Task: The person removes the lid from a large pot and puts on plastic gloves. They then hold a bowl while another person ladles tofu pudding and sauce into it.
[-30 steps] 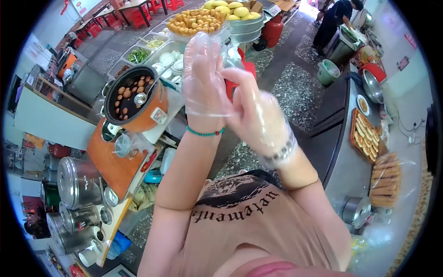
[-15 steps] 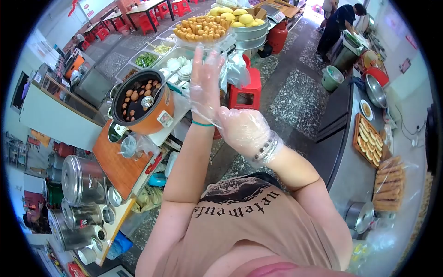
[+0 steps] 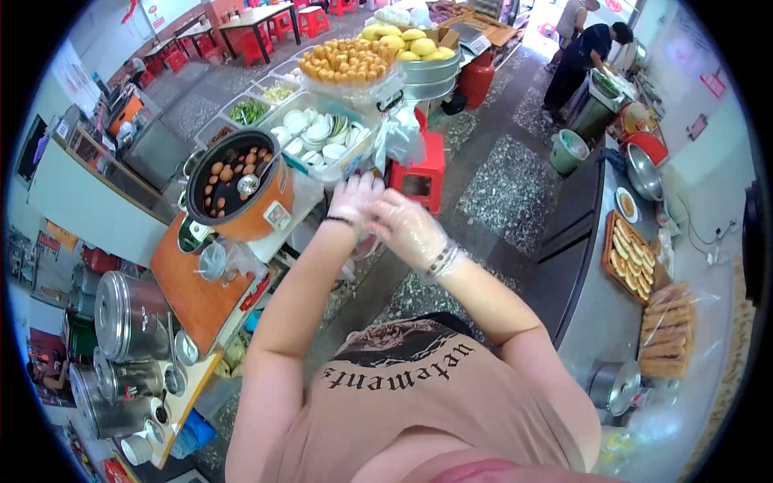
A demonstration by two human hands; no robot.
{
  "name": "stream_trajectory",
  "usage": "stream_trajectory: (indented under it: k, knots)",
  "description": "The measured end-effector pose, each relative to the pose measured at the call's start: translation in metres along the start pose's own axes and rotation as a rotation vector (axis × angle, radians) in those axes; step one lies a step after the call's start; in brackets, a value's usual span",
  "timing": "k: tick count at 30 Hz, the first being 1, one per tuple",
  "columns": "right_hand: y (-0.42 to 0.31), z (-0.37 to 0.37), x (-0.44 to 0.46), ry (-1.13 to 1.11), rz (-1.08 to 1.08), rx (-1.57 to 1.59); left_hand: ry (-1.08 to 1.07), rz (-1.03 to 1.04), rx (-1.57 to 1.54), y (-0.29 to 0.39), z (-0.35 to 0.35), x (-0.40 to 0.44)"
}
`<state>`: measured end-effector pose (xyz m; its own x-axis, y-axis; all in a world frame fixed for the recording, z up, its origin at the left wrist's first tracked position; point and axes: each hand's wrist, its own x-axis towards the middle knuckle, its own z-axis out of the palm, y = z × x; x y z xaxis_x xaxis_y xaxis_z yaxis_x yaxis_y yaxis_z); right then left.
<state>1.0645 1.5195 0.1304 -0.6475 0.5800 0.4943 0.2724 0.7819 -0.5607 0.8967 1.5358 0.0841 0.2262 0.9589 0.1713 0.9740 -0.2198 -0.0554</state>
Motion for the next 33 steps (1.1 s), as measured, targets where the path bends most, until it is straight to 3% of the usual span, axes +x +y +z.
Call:
stream_trajectory:
  k: [6, 9, 10, 12, 13, 14, 16, 18, 19, 20, 22, 23, 25, 27, 29, 31, 32, 33]
  knots:
    - [0.034, 0.055, -0.021, -0.027, 0.009, -0.023, -0.366, -0.134, -0.094, 0.010, 0.064, -0.026]
    - [0.043, 0.067, -0.026, -0.049, 0.101, -0.056, -0.526, -0.135, -0.137, 0.036, 0.048, -0.033]
    - [0.045, 0.067, -0.027, -0.051, 0.237, 0.085, -0.610, -0.140, -0.187, 0.044, 0.031, -0.031]
    - [0.051, 0.072, -0.029, -0.113, 0.461, 0.245, -0.565, -0.123, -0.222, 0.040, 0.069, -0.035]
    - [0.063, 0.084, -0.034, -0.114, 0.460, 0.244, -0.520, -0.102, -0.257, 0.041, 0.075, -0.037]
    - [0.077, 0.098, -0.040, -0.132, 0.528, 0.488, -0.557, -0.058, -0.218, 0.043, 0.081, -0.038]
    - [0.063, 0.086, -0.038, -0.189, 0.577, 0.938, -0.590, 0.009, -0.095, 0.039, 0.066, -0.033]
    - [0.039, 0.044, -0.025, -0.258, 0.511, 0.895, -0.577, 0.078, 0.073, 0.036, 0.030, -0.030]
    - [0.027, 0.027, -0.017, -0.311, 0.427, 0.854, -0.698, 0.039, 0.020, 0.041, -0.029, -0.020]
    - [0.009, 0.006, -0.005, -0.313, 0.427, 0.851, -0.603, 0.023, 0.084, 0.045, -0.052, -0.020]
    - [-0.017, -0.023, 0.006, -0.270, 0.257, -0.102, -0.489, 0.023, 0.218, 0.050, -0.063, -0.017]
    - [-0.016, -0.021, 0.008, -0.145, 0.166, -0.304, -0.459, 0.033, 0.296, 0.050, -0.065, -0.012]
    - [-0.027, -0.036, 0.019, -0.324, 0.211, -0.557, -0.433, 0.001, 0.288, 0.060, -0.082, -0.008]
    - [-0.046, -0.061, 0.023, -0.237, 0.145, -0.585, -0.441, 0.007, 0.311, 0.063, -0.104, -0.003]
    - [-0.084, -0.103, 0.020, -0.122, -0.042, -0.542, -0.447, 0.000, 0.114, 0.071, -0.159, -0.004]
    - [-0.110, -0.143, 0.014, -0.037, -0.263, -0.454, 0.052, 0.113, 0.356, 0.088, -0.197, -0.034]
    - [-0.136, -0.166, 0.014, -0.001, -0.387, -0.596, 0.125, 0.191, 0.392, 0.096, -0.227, -0.046]
    - [-0.152, -0.178, 0.006, 0.005, -0.266, -0.370, 0.201, 0.267, 0.427, 0.101, -0.245, -0.054]
